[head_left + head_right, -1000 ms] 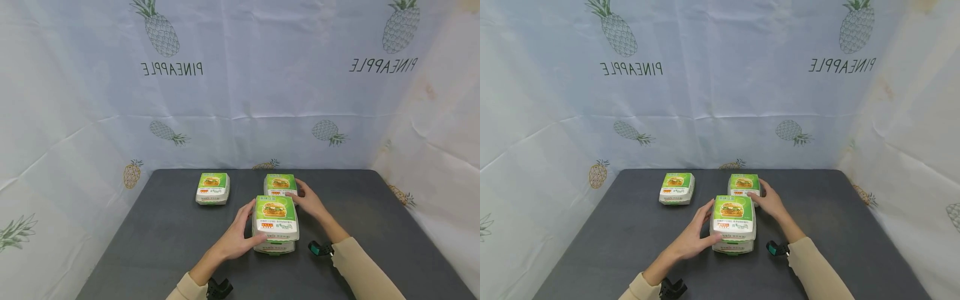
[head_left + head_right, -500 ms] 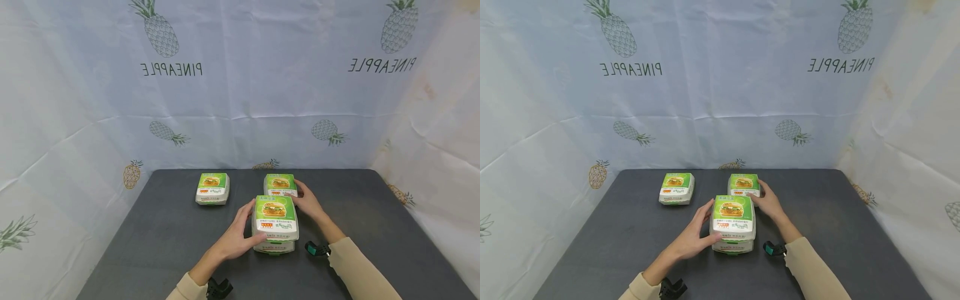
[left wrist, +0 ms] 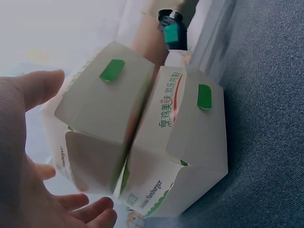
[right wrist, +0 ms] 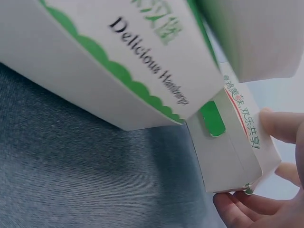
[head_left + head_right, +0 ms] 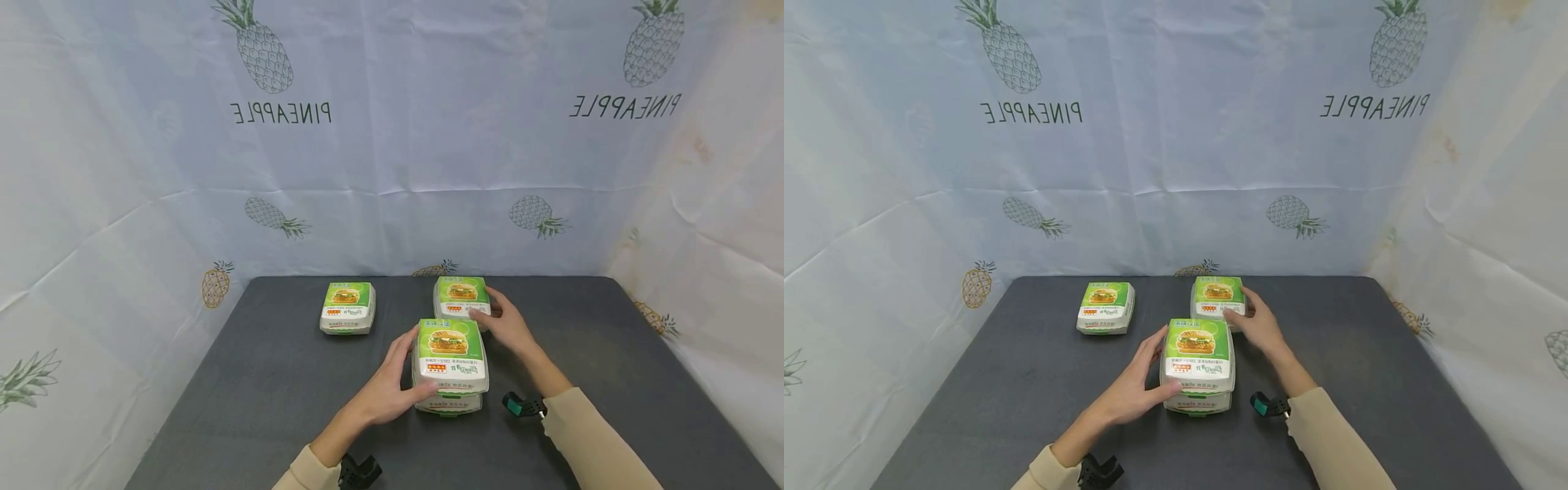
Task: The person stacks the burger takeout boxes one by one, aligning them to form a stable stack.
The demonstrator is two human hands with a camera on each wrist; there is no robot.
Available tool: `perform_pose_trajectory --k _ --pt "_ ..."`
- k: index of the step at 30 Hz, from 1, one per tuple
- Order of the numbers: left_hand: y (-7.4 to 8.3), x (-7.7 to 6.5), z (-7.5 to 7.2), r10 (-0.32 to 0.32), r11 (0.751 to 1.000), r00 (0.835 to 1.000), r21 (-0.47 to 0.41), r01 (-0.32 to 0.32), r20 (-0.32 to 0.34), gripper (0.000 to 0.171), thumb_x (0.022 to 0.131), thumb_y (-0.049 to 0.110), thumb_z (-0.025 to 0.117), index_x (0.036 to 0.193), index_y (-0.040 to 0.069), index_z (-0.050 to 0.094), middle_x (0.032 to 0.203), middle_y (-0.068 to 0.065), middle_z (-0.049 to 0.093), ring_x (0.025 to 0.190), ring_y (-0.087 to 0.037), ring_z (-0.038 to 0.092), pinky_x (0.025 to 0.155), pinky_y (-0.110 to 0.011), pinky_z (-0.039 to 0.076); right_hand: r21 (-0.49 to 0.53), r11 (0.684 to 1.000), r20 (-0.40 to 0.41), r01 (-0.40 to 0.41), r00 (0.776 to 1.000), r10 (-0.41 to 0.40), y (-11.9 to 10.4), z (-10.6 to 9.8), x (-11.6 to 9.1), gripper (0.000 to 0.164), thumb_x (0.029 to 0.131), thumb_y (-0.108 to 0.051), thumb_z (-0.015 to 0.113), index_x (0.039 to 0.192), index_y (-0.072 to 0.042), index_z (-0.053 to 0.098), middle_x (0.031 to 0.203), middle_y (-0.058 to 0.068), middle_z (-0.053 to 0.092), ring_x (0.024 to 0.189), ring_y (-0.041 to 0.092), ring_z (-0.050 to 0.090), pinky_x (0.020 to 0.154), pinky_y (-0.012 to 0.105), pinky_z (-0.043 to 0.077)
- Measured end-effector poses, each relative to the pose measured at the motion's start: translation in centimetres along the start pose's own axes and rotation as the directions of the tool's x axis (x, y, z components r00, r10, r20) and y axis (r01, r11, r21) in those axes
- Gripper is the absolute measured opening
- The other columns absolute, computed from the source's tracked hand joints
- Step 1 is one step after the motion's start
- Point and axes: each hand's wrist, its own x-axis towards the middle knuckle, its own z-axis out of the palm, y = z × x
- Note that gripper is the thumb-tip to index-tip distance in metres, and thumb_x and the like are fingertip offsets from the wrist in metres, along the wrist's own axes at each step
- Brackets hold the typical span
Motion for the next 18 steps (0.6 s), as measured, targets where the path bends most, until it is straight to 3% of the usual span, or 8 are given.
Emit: perform_pose_trajectory --k 18 --pt "0.1 -0.1 0.3 -0.012 1.000 1.000 0.011 0.012 0.001 0.094 0.094 0.046 0.069 0.164 0.036 0.007 0.165 0.000 0.016 0.148 -0.021 0.025 0.112 -0.059 0.031 -0.019 0.999 -0.059 0.047 0.997 -0.048 -3.1 -2.8 -1.2 0.085 0.101 -0.044 0.063 0.164 -0.008 0.017 0.147 0.029 0.043 0.133 0.045 0.047 0.100 0.057 0.045"
